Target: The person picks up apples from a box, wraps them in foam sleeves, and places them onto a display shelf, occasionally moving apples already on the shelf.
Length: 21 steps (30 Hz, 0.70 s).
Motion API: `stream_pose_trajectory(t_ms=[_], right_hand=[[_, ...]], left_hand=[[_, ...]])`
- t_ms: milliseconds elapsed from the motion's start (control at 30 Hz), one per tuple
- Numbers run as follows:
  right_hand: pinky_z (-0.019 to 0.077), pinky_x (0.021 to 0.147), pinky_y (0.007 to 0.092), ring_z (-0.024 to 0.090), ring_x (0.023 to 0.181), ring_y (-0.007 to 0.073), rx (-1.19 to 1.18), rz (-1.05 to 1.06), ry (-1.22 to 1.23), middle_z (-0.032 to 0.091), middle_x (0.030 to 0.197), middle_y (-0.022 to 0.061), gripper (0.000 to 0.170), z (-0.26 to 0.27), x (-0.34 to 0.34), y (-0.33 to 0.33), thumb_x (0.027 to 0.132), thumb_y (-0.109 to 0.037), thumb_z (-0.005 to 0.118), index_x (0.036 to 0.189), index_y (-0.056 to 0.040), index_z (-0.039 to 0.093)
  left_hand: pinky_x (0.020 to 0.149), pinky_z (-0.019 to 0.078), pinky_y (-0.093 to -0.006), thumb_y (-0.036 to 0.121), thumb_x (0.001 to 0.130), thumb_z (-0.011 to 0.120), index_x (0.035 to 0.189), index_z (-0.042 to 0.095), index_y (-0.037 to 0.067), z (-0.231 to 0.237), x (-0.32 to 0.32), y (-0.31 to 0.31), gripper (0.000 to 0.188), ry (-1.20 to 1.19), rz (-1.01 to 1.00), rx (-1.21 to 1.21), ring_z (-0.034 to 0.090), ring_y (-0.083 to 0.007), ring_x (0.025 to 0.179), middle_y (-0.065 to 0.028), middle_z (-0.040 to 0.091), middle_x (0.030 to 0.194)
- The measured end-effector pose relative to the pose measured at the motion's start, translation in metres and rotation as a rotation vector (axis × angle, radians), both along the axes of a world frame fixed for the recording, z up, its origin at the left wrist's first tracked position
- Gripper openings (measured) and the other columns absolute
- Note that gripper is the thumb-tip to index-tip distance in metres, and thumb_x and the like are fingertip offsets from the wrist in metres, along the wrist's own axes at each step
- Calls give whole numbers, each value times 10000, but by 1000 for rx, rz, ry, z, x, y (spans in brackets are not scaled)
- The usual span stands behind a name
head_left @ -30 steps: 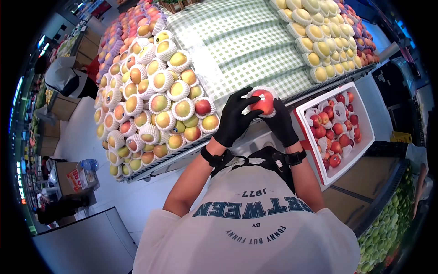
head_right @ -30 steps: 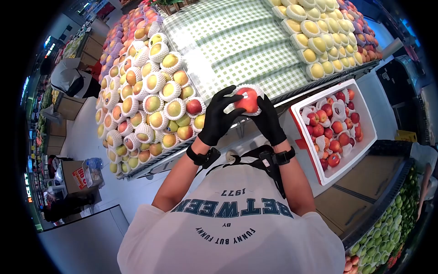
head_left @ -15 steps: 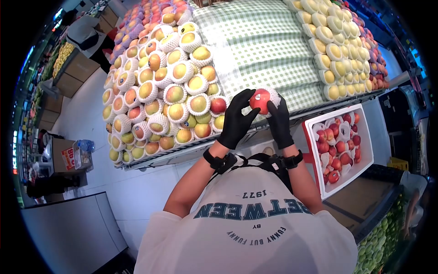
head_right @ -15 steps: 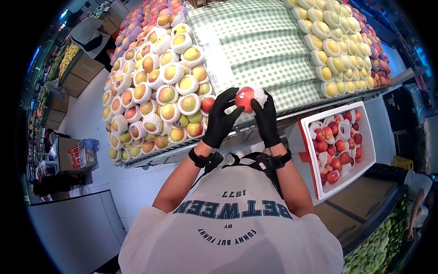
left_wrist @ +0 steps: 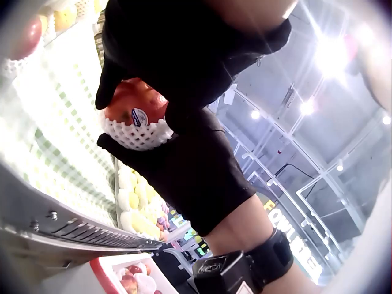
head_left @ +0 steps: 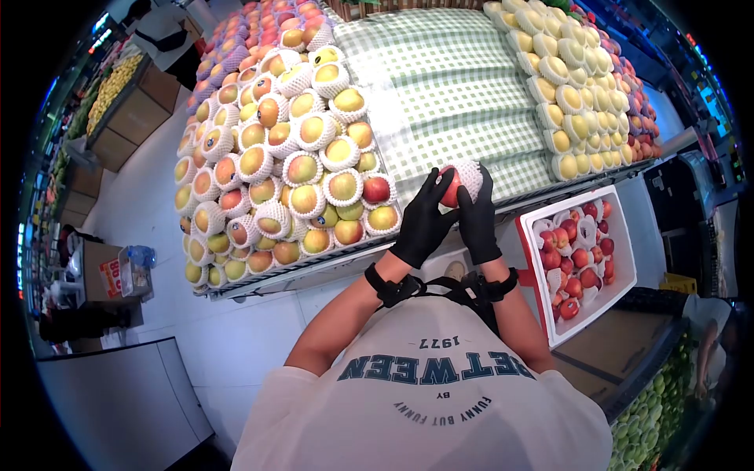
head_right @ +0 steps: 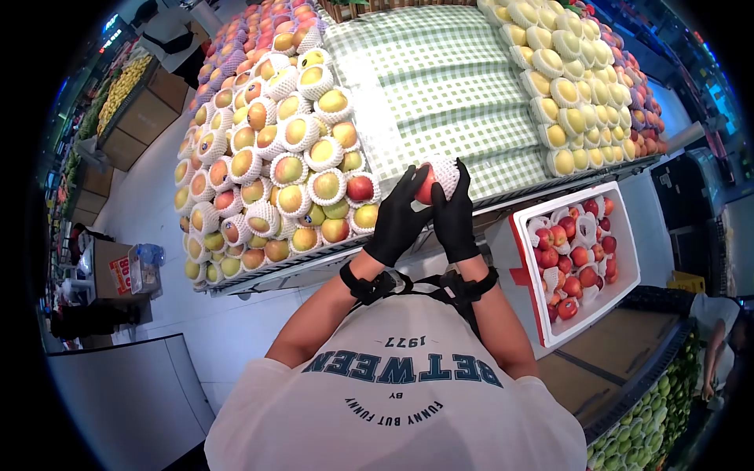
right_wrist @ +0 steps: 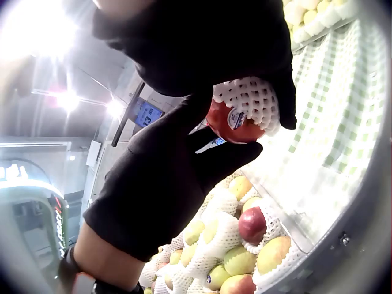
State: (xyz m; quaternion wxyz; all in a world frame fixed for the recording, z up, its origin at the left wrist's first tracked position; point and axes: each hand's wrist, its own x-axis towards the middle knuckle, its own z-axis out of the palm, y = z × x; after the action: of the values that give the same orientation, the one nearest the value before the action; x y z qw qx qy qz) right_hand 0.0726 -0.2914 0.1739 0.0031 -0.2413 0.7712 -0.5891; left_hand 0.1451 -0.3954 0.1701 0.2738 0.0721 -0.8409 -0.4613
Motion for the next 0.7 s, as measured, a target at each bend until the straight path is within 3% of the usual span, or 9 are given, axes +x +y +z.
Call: stream_pose_trajectory(t_ms=[100,233,300,400,467,567,600,700], right_hand=[[505,770,405,644,878,319,46,10,91,634,966,231,546,13,1,-3,946,-205,482,1422,-56,261],[477,616,368,602,655,255,120,21,37,616,750,178,531,17,-5,-1,943,-140,477,1424,-60,267],[454,568,351,568,592,228,157,34,30,589,683,165,534,10,-9,4,936,-117,490,1421,-62,273],[461,592,374,580,622,242,162,-10,244,617,832,191,466,8,-10,3,908,-88,526,1354,-71,393],[476,666,349,594,723,220,68,-28,241,630,977,161,379,4,-11,-2,888,-79,549,1264,-64,501],[477,752,305,597,840,175,-33,-11,83,635,1024,121,353,4,-13,-2,879,-74,563,1231,-61,531],[470,800,276,589,902,147,-41,1,-126,628,1069,88,349,13,-10,0,877,-73,570,1223,-45,538],[469,788,272,583,905,137,-185,1,-157,626,1060,88,353,20,-6,0,883,-66,564,1232,-23,527]], left_hand=[[869,515,-378,142,713,789,1366,455,119,0,0,-6,734,62,66,-19,545,-361,1170,-242,426,1388],[920,523,-352,33,747,764,1308,489,30,0,-1,-13,625,137,-52,417,536,-211,1173,-131,525,1309],[903,528,-345,41,733,778,1300,475,20,-5,-2,-16,644,109,-77,568,546,-216,1157,-127,545,1273],[900,526,-343,52,720,791,1291,455,17,-4,-1,-19,663,101,7,465,561,-213,1128,-118,556,1246],[905,522,-347,50,718,791,1286,447,20,0,1,-23,664,109,21,441,558,-214,1132,-117,549,1250],[930,505,-351,47,710,794,1284,444,24,10,8,-30,672,108,-3,504,537,-214,1162,-119,525,1281],[940,498,-352,45,707,794,1284,445,25,10,9,-32,675,107,-19,543,527,-213,1176,-120,514,1296],[962,478,-357,50,687,806,1297,433,24,-3,9,-30,715,263,-98,547,495,-214,1212,-124,492,1321]])
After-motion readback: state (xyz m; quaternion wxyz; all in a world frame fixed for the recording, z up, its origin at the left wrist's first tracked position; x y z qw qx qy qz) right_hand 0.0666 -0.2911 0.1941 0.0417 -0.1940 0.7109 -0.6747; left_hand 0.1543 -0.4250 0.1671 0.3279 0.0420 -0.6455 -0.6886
